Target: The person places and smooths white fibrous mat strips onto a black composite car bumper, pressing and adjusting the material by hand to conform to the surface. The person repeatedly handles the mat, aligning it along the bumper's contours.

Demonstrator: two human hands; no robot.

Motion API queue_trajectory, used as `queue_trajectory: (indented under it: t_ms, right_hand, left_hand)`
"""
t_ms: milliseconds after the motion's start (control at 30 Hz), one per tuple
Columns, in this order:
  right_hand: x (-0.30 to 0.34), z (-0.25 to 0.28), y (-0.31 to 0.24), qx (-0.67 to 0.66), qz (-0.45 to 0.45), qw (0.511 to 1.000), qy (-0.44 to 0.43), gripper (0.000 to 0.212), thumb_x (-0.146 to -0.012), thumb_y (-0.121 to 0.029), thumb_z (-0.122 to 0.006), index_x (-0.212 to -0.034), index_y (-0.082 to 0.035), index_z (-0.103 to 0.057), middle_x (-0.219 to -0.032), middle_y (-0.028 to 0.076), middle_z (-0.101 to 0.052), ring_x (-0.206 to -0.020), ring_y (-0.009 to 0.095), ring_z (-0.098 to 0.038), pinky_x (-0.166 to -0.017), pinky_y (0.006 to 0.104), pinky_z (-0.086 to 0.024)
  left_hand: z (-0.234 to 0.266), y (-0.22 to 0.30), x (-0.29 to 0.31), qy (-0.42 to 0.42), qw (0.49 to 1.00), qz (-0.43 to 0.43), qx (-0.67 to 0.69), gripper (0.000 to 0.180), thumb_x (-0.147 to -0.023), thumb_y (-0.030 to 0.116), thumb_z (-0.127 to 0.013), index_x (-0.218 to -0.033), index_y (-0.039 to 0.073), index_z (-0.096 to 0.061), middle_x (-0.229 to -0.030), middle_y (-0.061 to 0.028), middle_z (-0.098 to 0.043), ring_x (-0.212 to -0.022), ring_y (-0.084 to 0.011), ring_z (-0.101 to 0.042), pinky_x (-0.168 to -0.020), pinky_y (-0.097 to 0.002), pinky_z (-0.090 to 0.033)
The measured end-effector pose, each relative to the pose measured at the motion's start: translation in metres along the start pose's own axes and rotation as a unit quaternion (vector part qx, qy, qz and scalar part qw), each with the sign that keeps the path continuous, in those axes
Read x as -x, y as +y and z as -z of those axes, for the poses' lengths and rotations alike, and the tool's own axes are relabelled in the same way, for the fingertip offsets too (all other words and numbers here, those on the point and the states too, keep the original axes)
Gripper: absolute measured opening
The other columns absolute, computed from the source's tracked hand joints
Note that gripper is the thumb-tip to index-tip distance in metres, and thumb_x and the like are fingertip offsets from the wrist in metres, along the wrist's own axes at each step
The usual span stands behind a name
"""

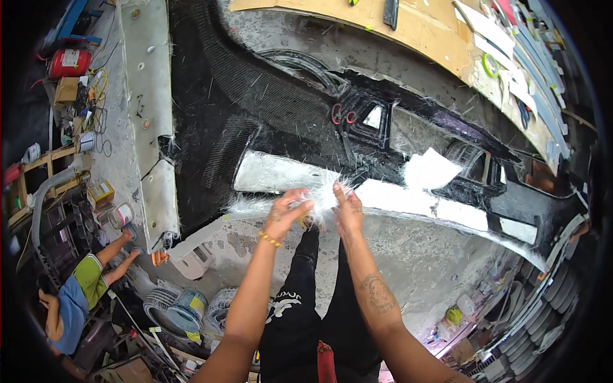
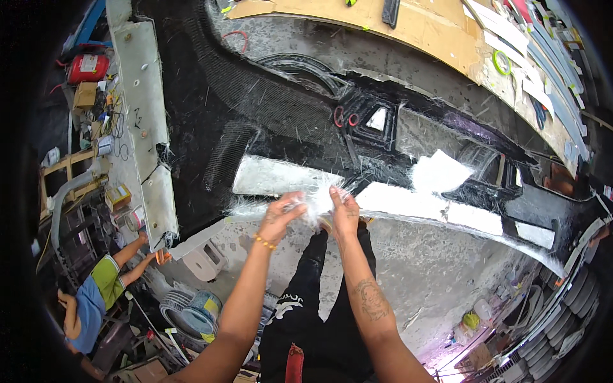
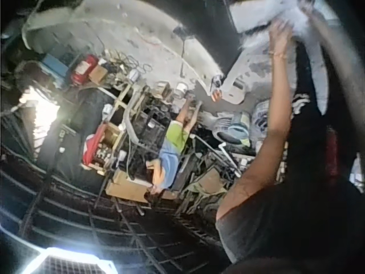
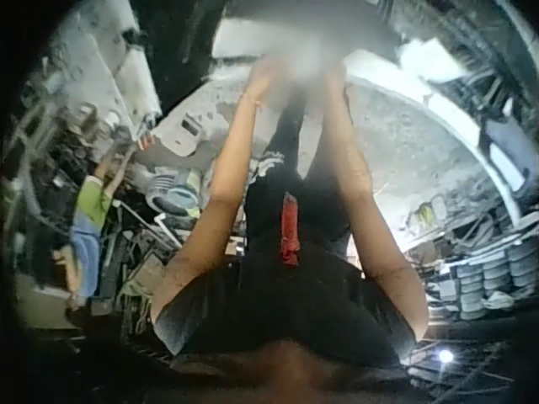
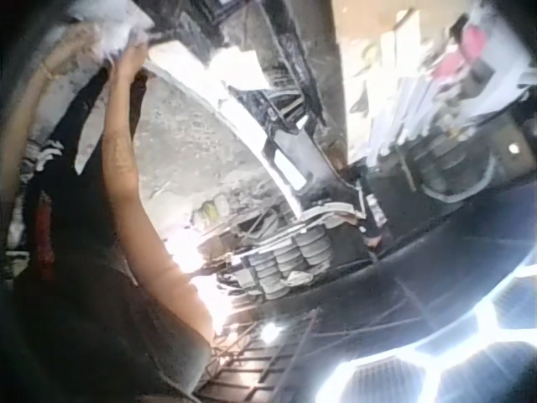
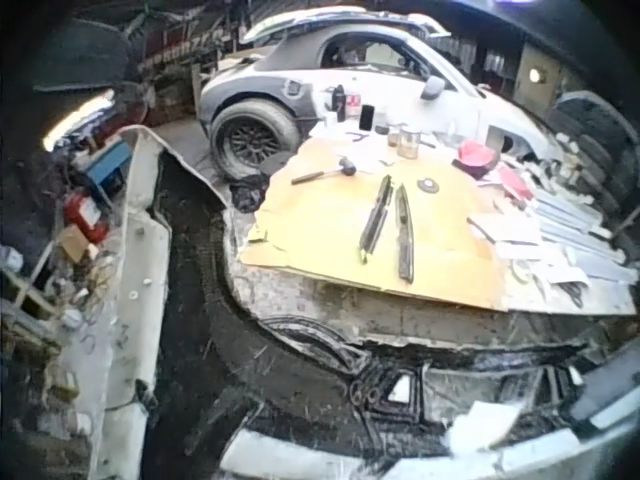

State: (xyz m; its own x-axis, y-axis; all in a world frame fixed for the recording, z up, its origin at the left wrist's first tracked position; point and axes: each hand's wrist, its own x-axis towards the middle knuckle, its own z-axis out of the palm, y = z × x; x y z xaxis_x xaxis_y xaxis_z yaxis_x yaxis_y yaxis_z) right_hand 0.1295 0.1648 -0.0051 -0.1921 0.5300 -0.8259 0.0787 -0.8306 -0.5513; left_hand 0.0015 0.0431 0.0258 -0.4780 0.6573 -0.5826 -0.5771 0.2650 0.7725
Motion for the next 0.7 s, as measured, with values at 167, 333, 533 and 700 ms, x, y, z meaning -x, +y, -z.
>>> queue_trajectory:
  t_ms: [167,333,533,700]
  right_hand:
    - [0.023,-0.026,-0.005,-0.082,-0.019,0.994,-0.067,0.026,-0.093,-0.011,-0.07,-0.115,-0.002,-0.061,-0.103,0.008,-0.07,-0.093,0.017,-0.066,-0.083,0.0302,-0.053]
    - [-0.009,0.006,-0.009,0.066,0.048,0.99,-0.114,0.02,-0.091,-0.012,-0.071,-0.107,-0.001,-0.066,-0.101,0.01,-0.073,-0.088,0.016,-0.069,-0.079,0.0285,-0.055]
    - [-0.02,0.03,-0.02,0.052,0.09,0.995,0.001,0.017,-0.093,-0.015,-0.069,-0.105,-0.003,-0.069,-0.097,0.009,-0.074,-0.085,0.013,-0.068,-0.072,0.0268,-0.056]
    - [0.014,0.002,0.015,-0.091,0.035,0.991,-0.096,0.022,-0.099,-0.021,-0.062,-0.112,-0.002,-0.064,-0.101,0.005,-0.069,-0.087,0.014,-0.067,-0.074,0.0299,-0.056]
  left_hand:
    - [0.01,-0.037,-0.01,0.07,0.994,0.055,-0.055,0.031,-0.08,0.016,-0.083,-0.102,0.001,-0.068,-0.092,-0.0035,-0.069,-0.078,-0.0106,-0.061,-0.071,-0.027,-0.05]
    - [0.016,-0.013,-0.008,0.07,0.968,0.02,-0.241,0.033,-0.077,0.022,-0.085,-0.094,-0.003,-0.071,-0.085,-0.0052,-0.072,-0.075,-0.0109,-0.061,-0.07,-0.0267,-0.049]
    - [0.042,0.016,0.015,0.085,0.993,0.052,0.054,0.025,-0.082,0.019,-0.082,-0.094,0.0,-0.071,-0.089,-0.003,-0.071,-0.079,-0.0108,-0.062,-0.075,-0.0264,-0.048]
    - [0.001,0.005,-0.006,0.074,0.985,0.042,-0.153,0.027,-0.081,0.021,-0.082,-0.092,-0.001,-0.072,-0.087,-0.0039,-0.072,-0.078,-0.01,-0.061,-0.075,-0.0264,-0.048]
